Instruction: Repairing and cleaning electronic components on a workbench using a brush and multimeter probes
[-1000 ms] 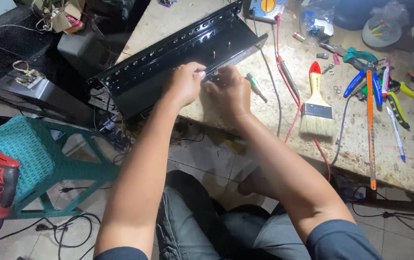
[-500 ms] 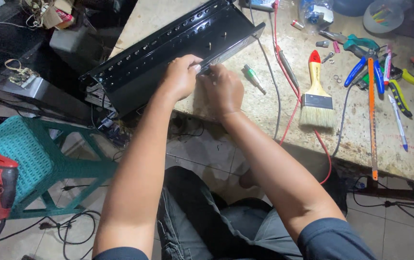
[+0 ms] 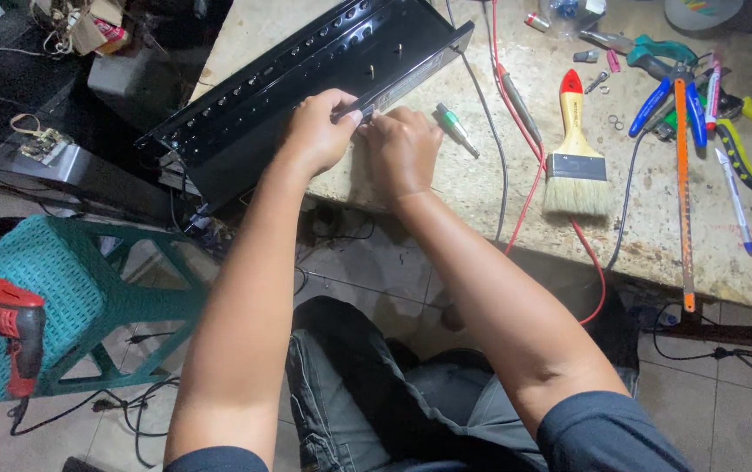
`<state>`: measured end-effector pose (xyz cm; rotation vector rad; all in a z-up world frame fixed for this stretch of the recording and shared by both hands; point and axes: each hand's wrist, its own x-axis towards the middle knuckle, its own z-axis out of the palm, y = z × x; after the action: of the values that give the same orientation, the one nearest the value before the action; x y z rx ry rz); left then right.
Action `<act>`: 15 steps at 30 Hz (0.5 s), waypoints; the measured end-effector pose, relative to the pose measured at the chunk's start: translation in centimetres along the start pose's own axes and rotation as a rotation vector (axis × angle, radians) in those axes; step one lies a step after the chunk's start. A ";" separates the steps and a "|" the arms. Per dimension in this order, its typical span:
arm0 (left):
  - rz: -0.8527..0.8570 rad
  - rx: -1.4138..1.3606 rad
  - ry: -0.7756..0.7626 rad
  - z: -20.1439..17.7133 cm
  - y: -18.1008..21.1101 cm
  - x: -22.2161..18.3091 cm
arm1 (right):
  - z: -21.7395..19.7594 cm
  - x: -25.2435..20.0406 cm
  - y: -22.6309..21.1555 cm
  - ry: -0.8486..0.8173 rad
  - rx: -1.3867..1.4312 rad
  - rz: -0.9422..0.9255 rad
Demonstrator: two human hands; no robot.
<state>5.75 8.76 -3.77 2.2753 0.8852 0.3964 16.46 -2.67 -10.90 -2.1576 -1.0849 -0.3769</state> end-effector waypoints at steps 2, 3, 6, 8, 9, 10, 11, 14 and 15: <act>-0.047 0.091 0.007 -1.5 2.8 -1.5 | -0.3 0.1 -0.2 -0.009 -0.006 0.011; -0.093 0.180 0.015 -2.3 4.2 -2.3 | -0.5 0.1 -0.4 -0.019 -0.014 0.020; -0.072 0.258 0.073 -1.0 4.3 -2.1 | -1.4 0.4 -0.9 -0.018 0.113 0.023; -0.063 0.273 0.093 -0.8 4.5 -2.5 | -1.9 0.7 -1.2 -0.066 0.138 0.059; -0.056 0.283 0.116 -0.7 4.6 -2.7 | -2.2 0.9 -1.3 -0.116 0.160 0.090; -0.053 0.288 0.113 -0.6 4.5 -2.6 | -2.8 0.8 -0.8 -0.114 0.163 0.095; -0.026 0.306 0.119 -0.4 4.2 -2.6 | -3.4 0.6 -0.3 -0.095 0.279 0.001; 0.033 0.344 0.119 -0.2 3.7 -2.5 | -9.9 -0.9 0.9 -0.095 0.386 -0.101; 0.067 0.359 0.118 -0.2 3.6 -2.3 | -12.9 -1.5 1.3 -0.113 0.373 -0.114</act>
<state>5.76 5.22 -1.30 2.6382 1.0072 0.4331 17.13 -12.95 -2.89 -1.8087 -1.2367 -0.0925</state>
